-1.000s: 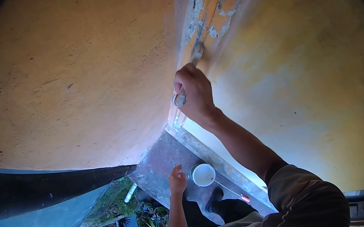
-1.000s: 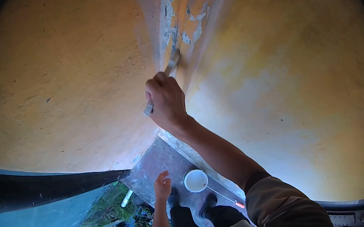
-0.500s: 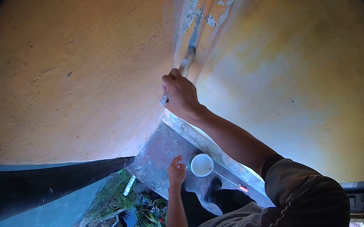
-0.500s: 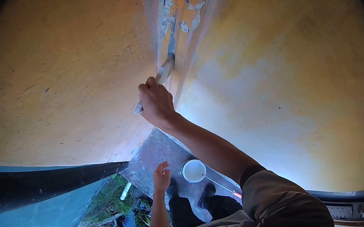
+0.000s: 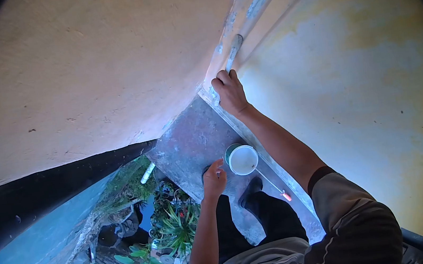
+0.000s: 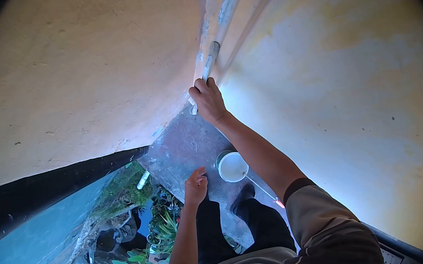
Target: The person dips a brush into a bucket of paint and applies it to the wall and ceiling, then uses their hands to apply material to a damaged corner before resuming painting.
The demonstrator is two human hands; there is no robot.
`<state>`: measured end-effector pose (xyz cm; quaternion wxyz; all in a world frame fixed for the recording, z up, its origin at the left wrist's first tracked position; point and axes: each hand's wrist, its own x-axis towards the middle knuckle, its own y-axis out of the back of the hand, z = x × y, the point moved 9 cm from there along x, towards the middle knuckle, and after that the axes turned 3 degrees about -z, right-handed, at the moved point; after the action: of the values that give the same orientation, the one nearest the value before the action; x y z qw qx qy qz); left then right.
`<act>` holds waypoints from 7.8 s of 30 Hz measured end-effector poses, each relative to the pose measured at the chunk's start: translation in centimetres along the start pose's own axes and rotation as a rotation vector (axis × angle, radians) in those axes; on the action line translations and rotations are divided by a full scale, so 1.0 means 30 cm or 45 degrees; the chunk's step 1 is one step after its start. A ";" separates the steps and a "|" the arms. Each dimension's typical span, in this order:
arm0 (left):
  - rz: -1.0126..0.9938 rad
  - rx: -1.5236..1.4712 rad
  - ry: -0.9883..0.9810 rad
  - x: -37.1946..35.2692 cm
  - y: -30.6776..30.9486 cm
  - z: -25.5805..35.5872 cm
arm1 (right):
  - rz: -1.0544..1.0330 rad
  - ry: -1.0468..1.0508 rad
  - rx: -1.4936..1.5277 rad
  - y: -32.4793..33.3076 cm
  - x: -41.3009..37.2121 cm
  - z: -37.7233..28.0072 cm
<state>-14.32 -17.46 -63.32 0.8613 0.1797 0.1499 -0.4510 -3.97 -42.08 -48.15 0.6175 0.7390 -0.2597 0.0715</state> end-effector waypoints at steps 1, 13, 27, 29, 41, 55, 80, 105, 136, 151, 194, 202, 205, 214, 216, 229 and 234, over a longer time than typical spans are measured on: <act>0.000 -0.001 0.045 -0.013 -0.008 -0.055 | -0.060 -0.031 0.051 -0.106 -0.062 0.022; 0.070 0.024 0.227 -0.165 0.022 -0.266 | 0.006 -0.093 0.676 -0.001 -0.020 0.055; -0.014 -0.169 0.243 -0.057 -0.152 -0.352 | -0.170 0.115 0.417 -0.625 -0.207 0.161; -0.031 -0.145 0.272 -0.061 -0.158 -0.387 | -0.381 -0.073 0.645 -0.887 -0.349 0.273; 0.109 -0.145 0.290 -0.102 -0.023 -0.386 | 0.026 0.259 0.626 -0.117 -0.172 0.149; -0.112 -0.193 0.419 -0.138 -0.363 -0.491 | -0.508 -0.639 0.894 -0.334 -1.476 0.146; -0.175 -0.121 0.493 -0.269 -0.534 -0.704 | -0.419 -1.289 0.811 -0.807 -1.875 0.398; -0.225 -0.090 0.583 -0.299 -0.573 -0.760 | -0.931 -0.777 0.425 -0.965 -1.851 0.376; -0.281 -0.078 0.610 -0.306 -0.595 -0.778 | 0.620 -2.442 1.876 -0.935 -2.052 0.314; -0.248 -0.027 0.526 -0.314 -0.586 -0.798 | -0.135 -1.763 0.725 -0.543 -1.932 0.447; -0.315 -0.068 0.553 -0.302 -0.544 -0.740 | -0.442 -1.018 0.237 -0.542 -1.731 0.229; -0.284 -0.002 0.504 -0.315 -0.478 -0.696 | -0.430 -1.153 0.317 -0.431 -1.723 0.311; -0.261 0.024 0.451 -0.322 -0.433 -0.641 | -0.241 -1.309 0.656 -0.269 -1.704 0.310; -0.091 -0.113 0.234 -0.319 -0.253 -0.250 | 0.618 -1.789 2.025 0.211 -1.638 0.312; -0.073 -0.096 0.181 -0.326 -0.222 -0.163 | 0.622 -1.759 2.095 0.305 -1.594 0.300; 0.244 0.003 -0.614 -0.274 0.148 0.796 | 0.768 -0.585 1.969 1.135 -0.668 0.189; 0.302 -0.142 -0.878 -0.303 0.272 1.016 | 0.912 -0.055 1.372 1.557 -0.284 0.034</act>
<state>-9.60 -20.14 -30.93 0.9159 -0.0140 -0.1469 -0.3733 -33.52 -45.33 -11.11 0.0926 0.8142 -0.4303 0.3786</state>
